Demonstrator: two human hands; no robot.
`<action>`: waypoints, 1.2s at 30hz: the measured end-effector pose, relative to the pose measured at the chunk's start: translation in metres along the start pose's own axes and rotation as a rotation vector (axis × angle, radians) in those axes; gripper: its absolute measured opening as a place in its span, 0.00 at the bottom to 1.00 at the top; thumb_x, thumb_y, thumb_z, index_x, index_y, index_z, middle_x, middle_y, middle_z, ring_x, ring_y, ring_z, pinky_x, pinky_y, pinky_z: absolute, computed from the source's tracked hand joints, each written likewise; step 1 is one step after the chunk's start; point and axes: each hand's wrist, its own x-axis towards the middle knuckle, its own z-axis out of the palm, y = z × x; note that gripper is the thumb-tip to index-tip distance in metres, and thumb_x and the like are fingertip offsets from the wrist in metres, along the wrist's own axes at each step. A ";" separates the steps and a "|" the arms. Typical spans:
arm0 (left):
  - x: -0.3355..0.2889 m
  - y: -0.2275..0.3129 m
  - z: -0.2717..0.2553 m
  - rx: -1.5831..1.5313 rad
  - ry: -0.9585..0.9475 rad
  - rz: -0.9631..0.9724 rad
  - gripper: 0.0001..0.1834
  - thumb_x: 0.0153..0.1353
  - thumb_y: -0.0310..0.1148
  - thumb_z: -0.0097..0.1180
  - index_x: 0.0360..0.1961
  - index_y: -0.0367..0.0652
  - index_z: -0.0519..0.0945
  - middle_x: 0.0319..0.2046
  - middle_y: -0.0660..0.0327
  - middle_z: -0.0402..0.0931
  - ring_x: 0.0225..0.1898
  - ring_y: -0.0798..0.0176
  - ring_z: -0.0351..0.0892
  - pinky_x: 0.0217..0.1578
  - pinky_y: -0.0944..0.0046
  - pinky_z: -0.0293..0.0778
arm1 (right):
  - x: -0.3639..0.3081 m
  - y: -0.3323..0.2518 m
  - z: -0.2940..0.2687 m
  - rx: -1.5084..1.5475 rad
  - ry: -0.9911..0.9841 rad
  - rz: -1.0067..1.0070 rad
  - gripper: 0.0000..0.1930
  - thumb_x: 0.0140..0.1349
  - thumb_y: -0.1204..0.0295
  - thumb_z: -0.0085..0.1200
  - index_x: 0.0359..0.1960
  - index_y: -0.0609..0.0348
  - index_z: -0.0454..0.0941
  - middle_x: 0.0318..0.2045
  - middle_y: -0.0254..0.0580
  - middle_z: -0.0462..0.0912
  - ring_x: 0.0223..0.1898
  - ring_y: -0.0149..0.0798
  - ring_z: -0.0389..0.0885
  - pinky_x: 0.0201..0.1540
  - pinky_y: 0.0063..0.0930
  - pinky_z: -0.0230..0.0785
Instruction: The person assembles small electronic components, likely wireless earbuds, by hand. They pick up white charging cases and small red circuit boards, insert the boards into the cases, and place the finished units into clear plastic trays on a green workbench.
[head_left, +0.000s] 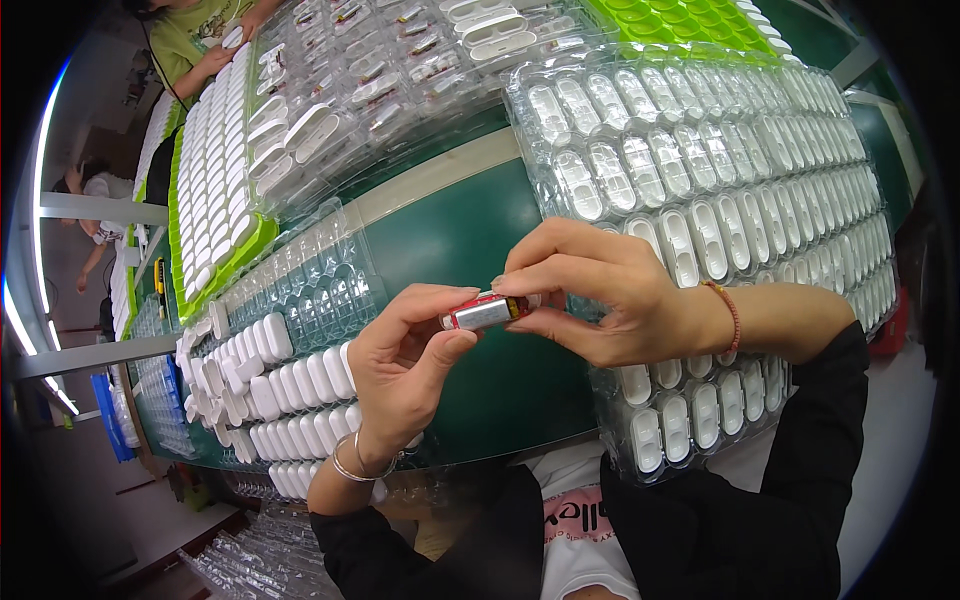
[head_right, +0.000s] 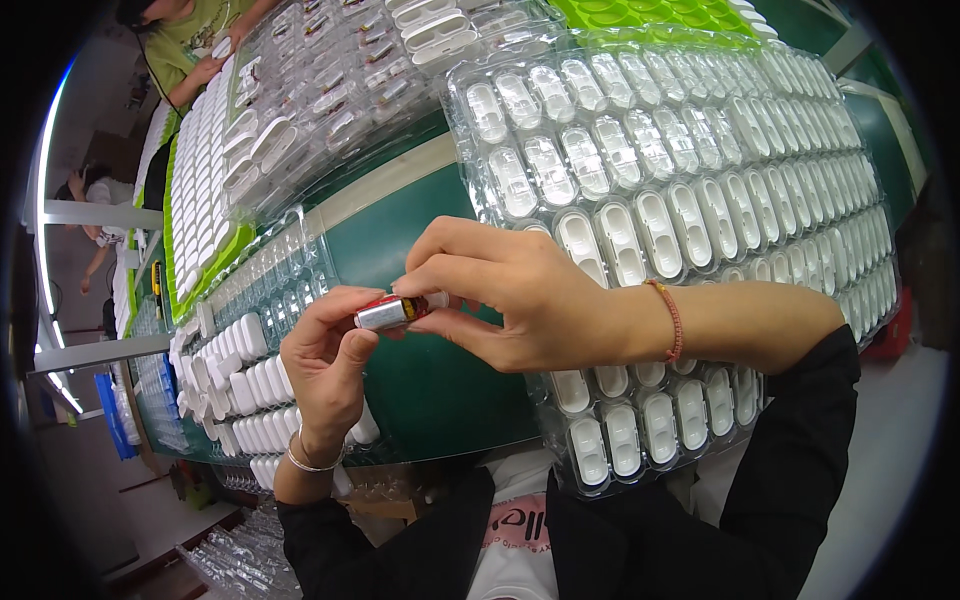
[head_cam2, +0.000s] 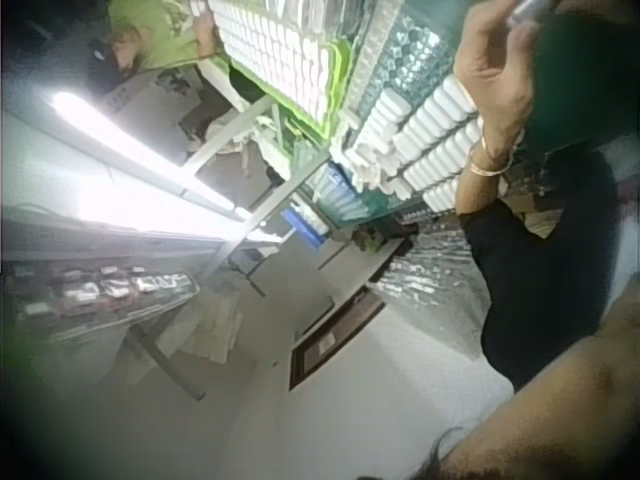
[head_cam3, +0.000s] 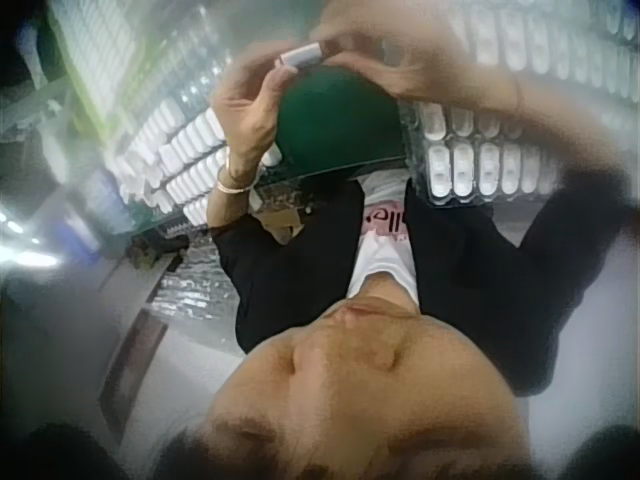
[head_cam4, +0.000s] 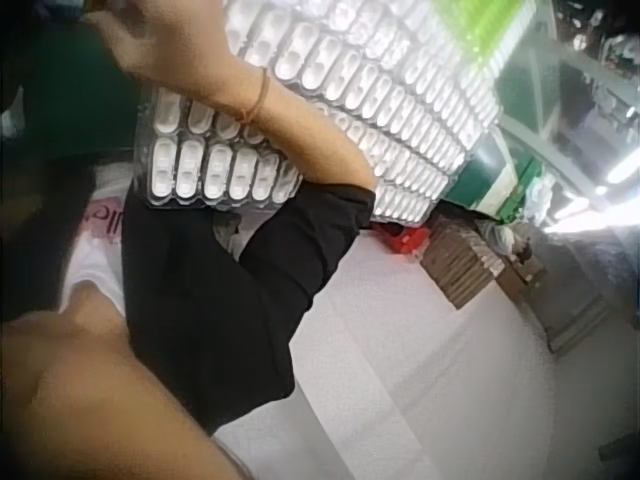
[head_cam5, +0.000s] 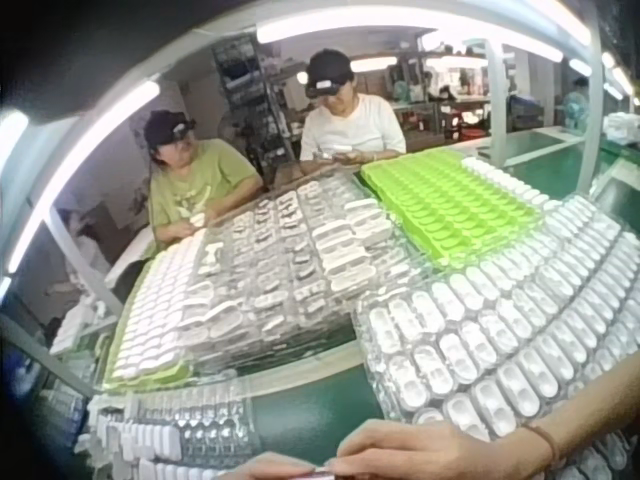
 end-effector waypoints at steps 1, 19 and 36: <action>-0.001 -0.001 0.001 0.006 -0.001 -0.002 0.14 0.63 0.22 0.60 0.50 0.31 0.77 0.47 0.52 0.78 0.44 0.65 0.80 0.47 0.67 0.77 | -0.002 0.003 0.000 -0.007 -0.013 -0.009 0.16 0.52 0.84 0.65 0.44 0.63 0.80 0.38 0.43 0.79 0.32 0.33 0.81 0.30 0.21 0.74; 0.189 0.025 -0.100 0.977 0.383 0.203 0.12 0.57 0.33 0.66 0.40 0.39 0.85 0.30 0.60 0.81 0.30 0.68 0.79 0.35 0.69 0.73 | 0.005 0.001 -0.006 -0.104 -0.043 0.129 0.19 0.55 0.82 0.59 0.50 0.58 0.75 0.49 0.45 0.71 0.43 0.44 0.77 0.42 0.31 0.72; 0.378 -0.048 -0.173 1.842 0.328 0.177 0.13 0.55 0.40 0.65 0.42 0.52 0.86 0.48 0.58 0.80 0.56 0.48 0.72 0.53 0.45 0.68 | 0.007 0.004 -0.001 -0.027 -0.042 0.159 0.11 0.57 0.81 0.58 0.41 0.64 0.76 0.48 0.45 0.71 0.37 0.41 0.78 0.39 0.34 0.73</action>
